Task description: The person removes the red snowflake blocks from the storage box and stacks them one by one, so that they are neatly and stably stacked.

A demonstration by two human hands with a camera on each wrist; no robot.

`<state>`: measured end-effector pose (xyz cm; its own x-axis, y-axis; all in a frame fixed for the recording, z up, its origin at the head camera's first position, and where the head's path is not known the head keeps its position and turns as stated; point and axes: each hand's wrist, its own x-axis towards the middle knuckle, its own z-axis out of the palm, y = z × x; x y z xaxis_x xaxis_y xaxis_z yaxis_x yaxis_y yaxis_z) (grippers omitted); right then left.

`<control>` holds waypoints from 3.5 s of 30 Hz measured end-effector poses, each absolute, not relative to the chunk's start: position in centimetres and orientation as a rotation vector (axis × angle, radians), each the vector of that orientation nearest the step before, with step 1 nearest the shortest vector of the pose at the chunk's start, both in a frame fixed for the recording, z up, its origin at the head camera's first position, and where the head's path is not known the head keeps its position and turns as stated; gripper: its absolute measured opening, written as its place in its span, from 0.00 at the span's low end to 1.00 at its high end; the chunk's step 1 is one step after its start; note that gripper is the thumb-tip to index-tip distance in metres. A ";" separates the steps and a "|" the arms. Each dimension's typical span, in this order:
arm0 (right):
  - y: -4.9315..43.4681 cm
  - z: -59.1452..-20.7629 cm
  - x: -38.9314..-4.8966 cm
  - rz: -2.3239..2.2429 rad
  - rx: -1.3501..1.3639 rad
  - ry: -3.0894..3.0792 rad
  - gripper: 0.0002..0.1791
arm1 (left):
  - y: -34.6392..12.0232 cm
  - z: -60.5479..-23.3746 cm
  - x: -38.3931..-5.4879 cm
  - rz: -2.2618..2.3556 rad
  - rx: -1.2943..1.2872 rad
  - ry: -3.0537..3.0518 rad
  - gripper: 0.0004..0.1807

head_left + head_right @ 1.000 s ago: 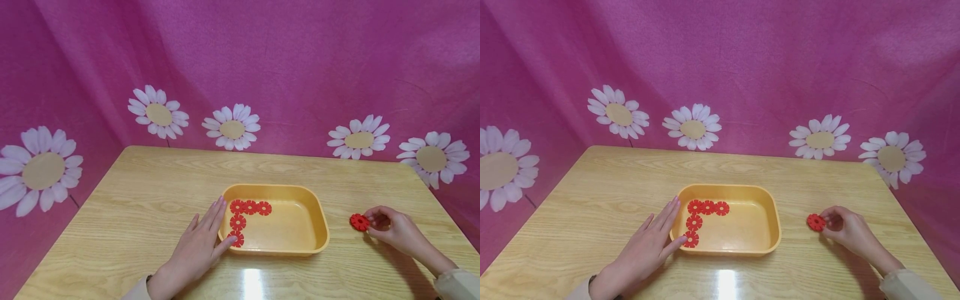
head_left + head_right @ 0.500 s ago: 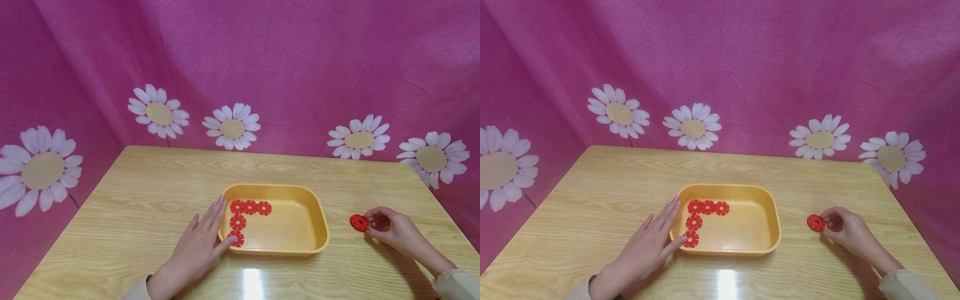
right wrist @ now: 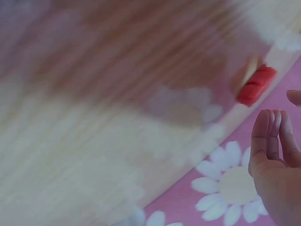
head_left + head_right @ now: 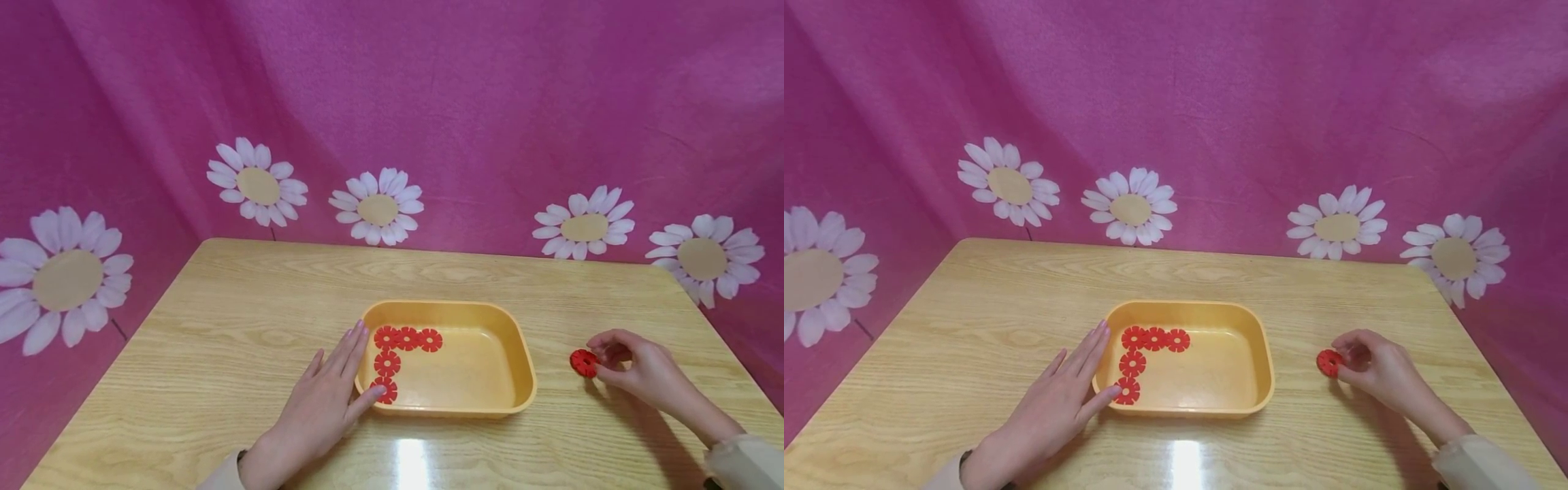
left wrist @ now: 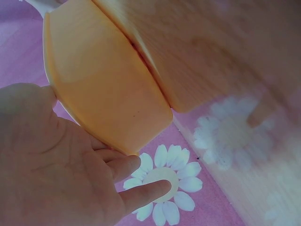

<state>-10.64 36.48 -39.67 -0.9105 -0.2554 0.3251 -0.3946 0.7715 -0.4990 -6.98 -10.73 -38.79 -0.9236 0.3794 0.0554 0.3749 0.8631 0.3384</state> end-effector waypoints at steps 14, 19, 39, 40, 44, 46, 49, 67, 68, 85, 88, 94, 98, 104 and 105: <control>30.6 -36.6 -12.7 0.992 0.745 -2.564 0.20 | -10.8 -38.9 -6.9 0.551 0.633 3.044 0.47; 28.1 -36.0 -13.5 1.081 0.828 -2.523 0.20 | -10.8 -38.9 -7.0 0.563 0.653 3.058 0.47; 19.2 -36.9 -15.2 1.280 0.873 -2.594 0.15 | -10.7 -38.9 -7.0 0.561 0.625 3.037 0.47; 18.9 -37.1 -15.2 1.284 0.875 -2.596 0.15 | -10.7 -38.9 -7.1 0.561 0.627 3.038 0.47; 17.8 -37.8 -15.2 1.272 0.838 -2.630 0.14 | -10.6 -38.9 -7.1 0.560 0.634 3.039 0.47; 17.3 -38.2 -15.2 1.268 0.808 -2.653 0.14 | -10.6 -38.9 -7.0 0.558 0.636 3.043 0.47; 16.8 -38.8 -15.1 1.298 0.747 -2.702 0.14 | -10.6 -38.9 -7.0 0.552 0.641 3.051 0.46; 14.8 -40.6 -14.8 1.167 0.435 -2.838 0.17 | -10.7 -38.7 -6.8 0.556 0.653 3.056 0.45; 14.7 -40.7 -14.8 1.156 0.425 -2.840 0.17 | -10.7 -38.7 -6.8 0.561 0.653 3.054 0.45; 14.1 -41.0 -14.8 1.074 0.404 -2.855 0.18 | -10.6 -38.8 -6.8 0.564 0.637 3.055 0.47; 14.1 -41.0 -14.8 1.065 0.402 -2.866 0.19 | -10.5 -38.8 -6.9 0.556 0.629 3.049 0.47; 13.9 -41.1 -14.9 1.048 0.390 -2.889 0.20 | -10.6 -38.8 -6.9 0.559 0.632 3.054 0.47; 13.9 -41.1 -14.9 1.043 0.392 -2.887 0.21 | -10.6 -38.8 -6.9 0.567 0.630 3.051 0.47; 14.1 -40.8 -14.7 1.055 0.381 -2.887 0.21 | -10.6 -38.9 -6.9 0.570 0.632 3.047 0.47; 14.1 -40.7 -14.7 1.055 0.379 -2.888 0.21 | -10.6 -38.9 -6.8 0.571 0.631 3.045 0.47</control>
